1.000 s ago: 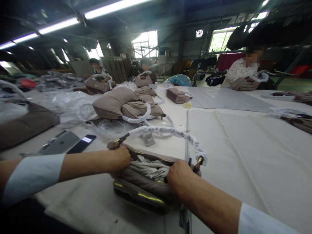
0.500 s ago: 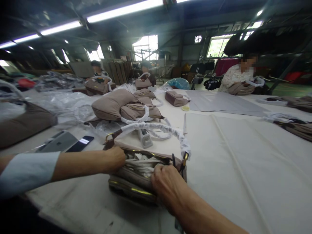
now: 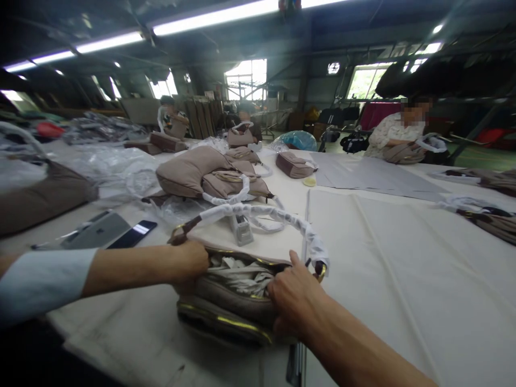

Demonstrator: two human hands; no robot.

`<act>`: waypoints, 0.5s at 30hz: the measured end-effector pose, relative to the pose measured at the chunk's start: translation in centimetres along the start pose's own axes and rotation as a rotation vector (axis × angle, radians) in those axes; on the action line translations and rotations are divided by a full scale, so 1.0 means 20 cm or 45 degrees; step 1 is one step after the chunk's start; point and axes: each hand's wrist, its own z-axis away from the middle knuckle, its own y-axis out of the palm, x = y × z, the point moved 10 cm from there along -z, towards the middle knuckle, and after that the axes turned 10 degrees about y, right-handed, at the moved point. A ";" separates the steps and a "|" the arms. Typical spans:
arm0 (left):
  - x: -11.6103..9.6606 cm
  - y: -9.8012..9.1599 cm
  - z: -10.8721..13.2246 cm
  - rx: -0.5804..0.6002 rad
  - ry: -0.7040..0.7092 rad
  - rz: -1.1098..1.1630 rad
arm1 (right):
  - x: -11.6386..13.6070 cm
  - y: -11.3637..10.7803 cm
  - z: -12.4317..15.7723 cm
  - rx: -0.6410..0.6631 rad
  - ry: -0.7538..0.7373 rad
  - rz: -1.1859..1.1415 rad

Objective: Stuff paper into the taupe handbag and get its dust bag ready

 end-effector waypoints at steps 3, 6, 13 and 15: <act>-0.10 -0.20 0.02 -0.144 0.153 0.099 | -0.18 -0.27 0.34 -0.923 0.046 -0.272; -0.28 -0.38 -0.04 -0.511 0.382 0.434 | -0.55 -0.13 0.57 -1.297 0.754 -0.594; -0.42 -0.40 -0.26 -1.051 0.441 0.956 | -0.51 0.39 0.26 -0.939 0.977 -1.625; -0.44 -0.40 -0.25 -1.088 0.531 1.037 | -0.48 0.41 0.24 -1.043 0.987 -1.775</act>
